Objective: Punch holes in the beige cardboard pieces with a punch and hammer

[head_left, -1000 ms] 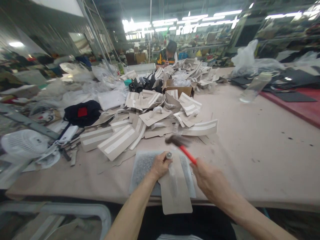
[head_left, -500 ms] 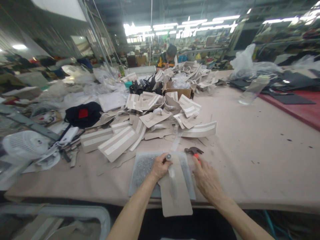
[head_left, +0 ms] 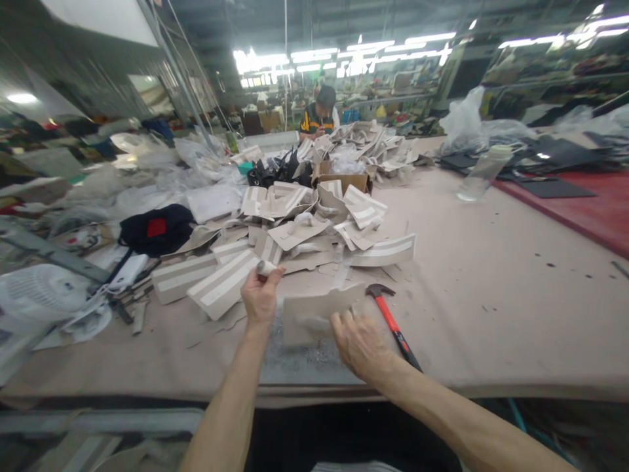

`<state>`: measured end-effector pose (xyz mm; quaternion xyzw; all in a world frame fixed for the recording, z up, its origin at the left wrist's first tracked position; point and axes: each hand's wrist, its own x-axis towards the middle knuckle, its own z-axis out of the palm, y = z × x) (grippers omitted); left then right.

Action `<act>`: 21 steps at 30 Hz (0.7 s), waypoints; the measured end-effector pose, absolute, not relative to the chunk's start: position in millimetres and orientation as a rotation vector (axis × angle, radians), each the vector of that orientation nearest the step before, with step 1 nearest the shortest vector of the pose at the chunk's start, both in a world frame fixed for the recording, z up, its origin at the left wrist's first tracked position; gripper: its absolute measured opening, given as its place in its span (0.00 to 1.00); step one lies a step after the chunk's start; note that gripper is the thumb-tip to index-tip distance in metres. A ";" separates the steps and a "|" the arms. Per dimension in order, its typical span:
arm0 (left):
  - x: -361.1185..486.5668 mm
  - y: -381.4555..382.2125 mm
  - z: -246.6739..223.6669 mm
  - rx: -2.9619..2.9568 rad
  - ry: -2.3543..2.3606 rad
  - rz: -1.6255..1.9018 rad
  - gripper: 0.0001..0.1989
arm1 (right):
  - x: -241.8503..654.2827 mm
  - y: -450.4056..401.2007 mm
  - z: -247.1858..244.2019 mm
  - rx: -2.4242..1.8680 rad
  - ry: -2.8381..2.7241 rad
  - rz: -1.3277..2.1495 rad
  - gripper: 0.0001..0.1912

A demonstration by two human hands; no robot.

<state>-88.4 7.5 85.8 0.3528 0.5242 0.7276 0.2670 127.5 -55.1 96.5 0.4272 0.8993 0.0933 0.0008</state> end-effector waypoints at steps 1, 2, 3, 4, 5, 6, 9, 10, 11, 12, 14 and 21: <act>-93.2 3.9 98.1 1.043 1.426 1.964 0.16 | 125.8 -52.7 103.6 1.455 2.772 0.226 0.11; -94.6 -0.4 106.5 1.126 1.443 1.935 0.15 | 123.8 -50.1 108.8 1.566 2.718 0.144 0.11; -92.6 -5.0 110.0 1.193 1.464 1.884 0.13 | 121.8 -47.4 111.7 1.670 2.665 0.046 0.12; -87.5 -9.3 108.5 1.238 1.481 1.817 0.12 | 119.9 -44.9 112.0 1.762 2.609 -0.067 0.14; -80.1 -12.8 102.2 1.259 1.484 1.749 0.11 | 118.3 -42.7 109.7 1.845 2.550 -0.204 0.15; -71.2 -15.4 91.9 1.256 1.472 1.686 0.11 | 117.0 -40.8 105.1 1.916 2.490 -0.346 0.16; -44.0 -15.8 50.4 1.162 1.378 1.538 0.14 | 114.2 -38.5 83.5 2.070 2.348 -0.647 0.17; -36.9 -13.8 37.0 1.131 1.344 1.509 0.16 | 113.3 -38.7 76.0 2.101 2.327 -0.699 0.17; -31.2 -11.0 25.3 1.112 1.320 1.490 0.18 | 112.3 -39.5 69.3 2.126 2.315 -0.735 0.19; -27.0 -7.7 15.5 1.111 1.307 1.475 0.18 | 111.1 -40.5 63.9 2.146 2.307 -0.766 0.20; -22.9 -0.3 0.9 1.146 1.311 1.448 0.16 | 108.6 -43.5 57.1 2.181 2.294 -0.837 0.21; -27.0 13.0 -21.5 1.094 1.345 1.454 0.13 | 131.7 -48.7 52.5 2.246 2.475 -1.086 0.24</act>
